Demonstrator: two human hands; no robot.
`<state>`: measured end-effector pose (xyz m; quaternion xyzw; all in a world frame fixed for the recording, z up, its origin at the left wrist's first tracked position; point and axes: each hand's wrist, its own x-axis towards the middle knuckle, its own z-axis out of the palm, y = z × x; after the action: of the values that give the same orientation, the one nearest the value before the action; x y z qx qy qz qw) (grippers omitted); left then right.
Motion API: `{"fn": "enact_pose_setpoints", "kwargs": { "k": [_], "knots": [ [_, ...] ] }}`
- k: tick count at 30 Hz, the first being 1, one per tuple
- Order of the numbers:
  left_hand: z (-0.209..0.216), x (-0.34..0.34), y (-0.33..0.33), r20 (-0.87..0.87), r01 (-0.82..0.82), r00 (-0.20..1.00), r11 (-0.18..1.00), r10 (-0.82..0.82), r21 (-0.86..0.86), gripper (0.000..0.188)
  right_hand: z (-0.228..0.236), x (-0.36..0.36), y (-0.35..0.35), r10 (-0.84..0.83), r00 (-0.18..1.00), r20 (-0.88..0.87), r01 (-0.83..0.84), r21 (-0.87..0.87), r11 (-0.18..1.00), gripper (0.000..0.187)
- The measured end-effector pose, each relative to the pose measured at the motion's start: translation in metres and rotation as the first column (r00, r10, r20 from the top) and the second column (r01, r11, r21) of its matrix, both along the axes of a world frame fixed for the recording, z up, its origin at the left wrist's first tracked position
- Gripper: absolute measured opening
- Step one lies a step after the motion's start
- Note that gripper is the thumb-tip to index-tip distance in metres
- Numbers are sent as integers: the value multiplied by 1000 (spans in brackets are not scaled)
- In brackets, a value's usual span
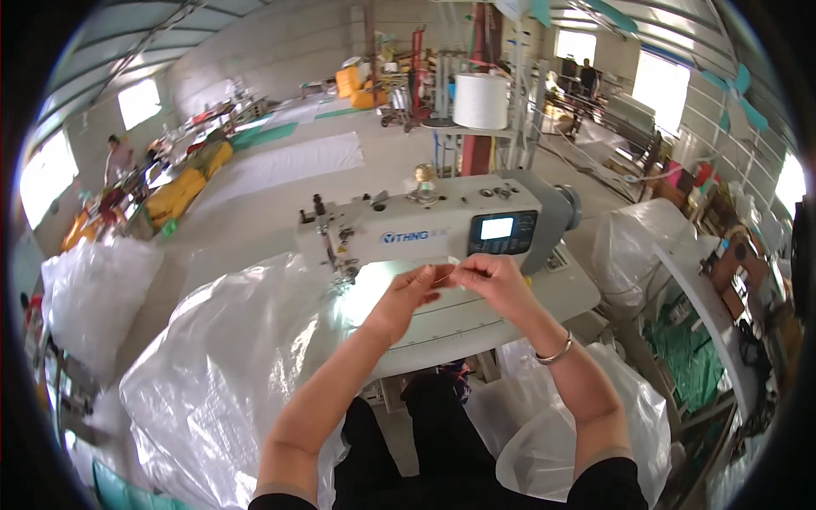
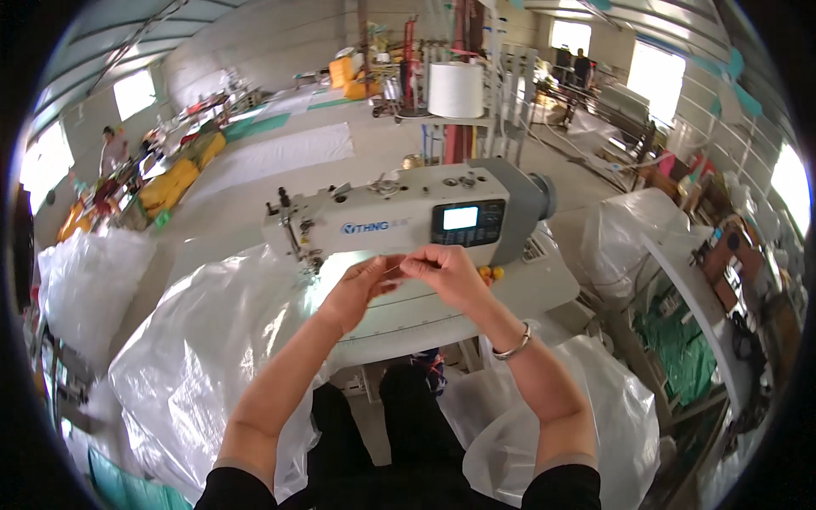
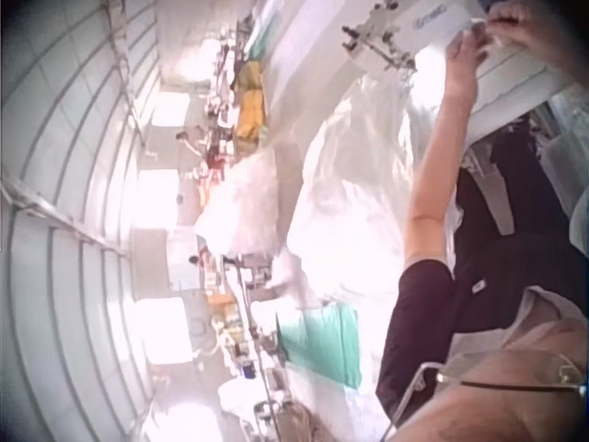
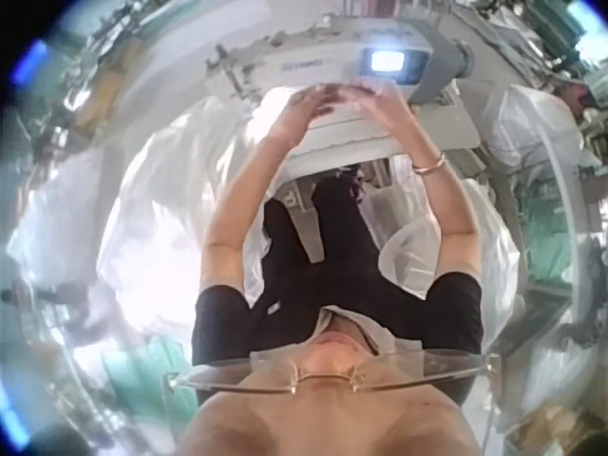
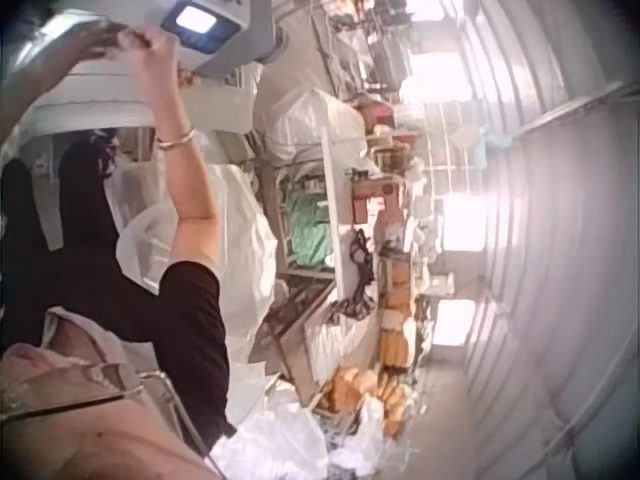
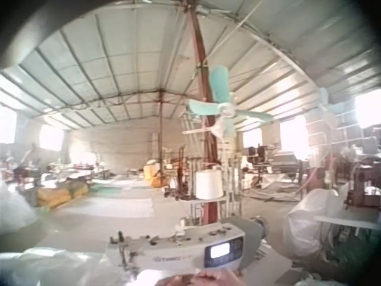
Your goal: The person aligns and sews a large white plastic sheet using an industrial sewing machine. They repeatedly fold and guide the material through the machine, then cut the thread and re-thread the needle to continue.
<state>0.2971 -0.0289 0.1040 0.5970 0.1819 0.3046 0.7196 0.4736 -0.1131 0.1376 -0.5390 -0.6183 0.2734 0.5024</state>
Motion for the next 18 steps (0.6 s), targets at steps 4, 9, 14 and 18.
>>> {"fn": "enact_pose_setpoints", "kwargs": {
  "k": [4, 9, 14, 18],
  "knots": [
    [-3, -13, -16, 144, 107, 987, 969, -76, -222, 41, 15, -13, 6, 48, 995, -88, -50, -23, 998, 20],
    [5, -31, -16, 158, 21, 987, 964, 22, -266, 42, 23, -28, 6, 26, 1000, -17, -26, -46, 999, 20],
    [5, -36, -8, 173, -68, 977, 957, 121, -283, 35, 21, -30, 9, 49, 999, 6, -49, -22, 999, 20],
    [5, -36, -2, 157, -87, 980, 969, 125, -229, 28, 18, -25, 13, 45, 999, 16, -45, -22, 999, 19]
  ]
}}
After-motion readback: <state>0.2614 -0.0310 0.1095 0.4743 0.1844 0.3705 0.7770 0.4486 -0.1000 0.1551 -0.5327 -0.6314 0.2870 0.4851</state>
